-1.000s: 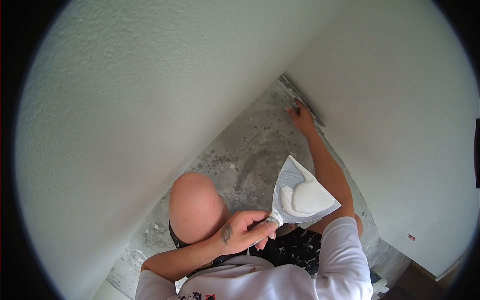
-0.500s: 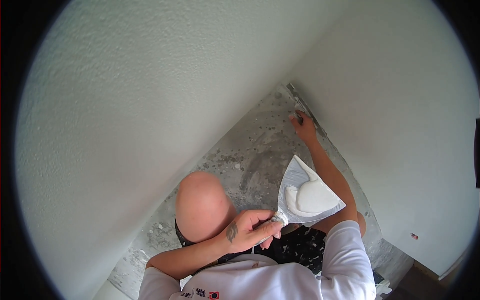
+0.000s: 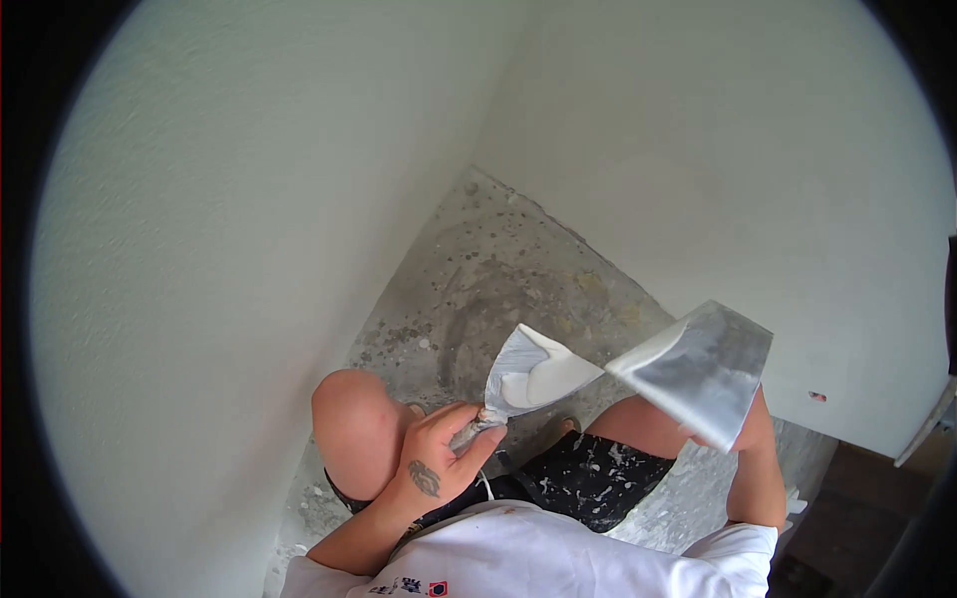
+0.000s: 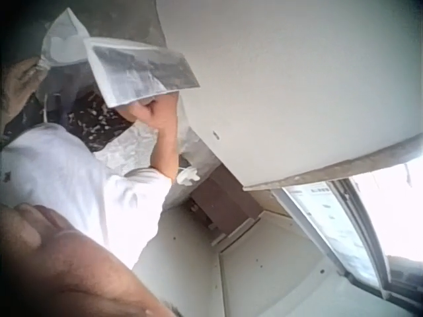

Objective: Applying and smoothing plaster on an interior wall using a trowel and a putty knife.

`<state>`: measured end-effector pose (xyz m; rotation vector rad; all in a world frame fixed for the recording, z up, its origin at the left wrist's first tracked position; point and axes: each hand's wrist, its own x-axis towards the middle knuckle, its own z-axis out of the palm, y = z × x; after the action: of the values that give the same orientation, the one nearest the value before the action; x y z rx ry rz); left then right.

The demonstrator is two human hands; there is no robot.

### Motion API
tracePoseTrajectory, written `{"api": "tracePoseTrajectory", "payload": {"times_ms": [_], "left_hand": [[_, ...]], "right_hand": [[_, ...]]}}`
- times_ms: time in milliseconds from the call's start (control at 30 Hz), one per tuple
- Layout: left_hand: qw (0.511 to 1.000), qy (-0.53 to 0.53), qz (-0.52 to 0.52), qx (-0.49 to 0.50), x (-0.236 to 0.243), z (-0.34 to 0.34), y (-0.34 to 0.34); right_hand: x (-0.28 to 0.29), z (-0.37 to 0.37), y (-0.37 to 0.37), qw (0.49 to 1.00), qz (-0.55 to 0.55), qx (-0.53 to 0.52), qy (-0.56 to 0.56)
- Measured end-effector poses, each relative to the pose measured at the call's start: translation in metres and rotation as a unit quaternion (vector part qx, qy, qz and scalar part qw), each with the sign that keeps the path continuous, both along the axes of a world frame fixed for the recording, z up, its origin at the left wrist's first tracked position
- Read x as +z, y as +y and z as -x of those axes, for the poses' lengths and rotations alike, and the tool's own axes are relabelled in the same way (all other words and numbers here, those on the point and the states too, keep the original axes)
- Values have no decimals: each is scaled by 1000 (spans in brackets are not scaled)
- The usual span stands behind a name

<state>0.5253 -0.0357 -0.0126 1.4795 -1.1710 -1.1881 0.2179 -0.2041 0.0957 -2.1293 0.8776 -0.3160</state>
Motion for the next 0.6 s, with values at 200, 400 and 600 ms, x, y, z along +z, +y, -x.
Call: {"api": "tracePoseTrajectory", "payload": {"times_ms": [200, 400, 600], "left_hand": [[997, -62, 21, -41, -2, 4, -3], [983, -158, 81, -48, -7, 10, 2], [952, -259, 160, -16, -11, 9, 0]], "right_hand": [[11, 26, 18, 971, 129, 36, 196], [-4, 45, 19, 957, 126, 41, 258], [-48, 61, 20, 971, 87, -72, 210]]}}
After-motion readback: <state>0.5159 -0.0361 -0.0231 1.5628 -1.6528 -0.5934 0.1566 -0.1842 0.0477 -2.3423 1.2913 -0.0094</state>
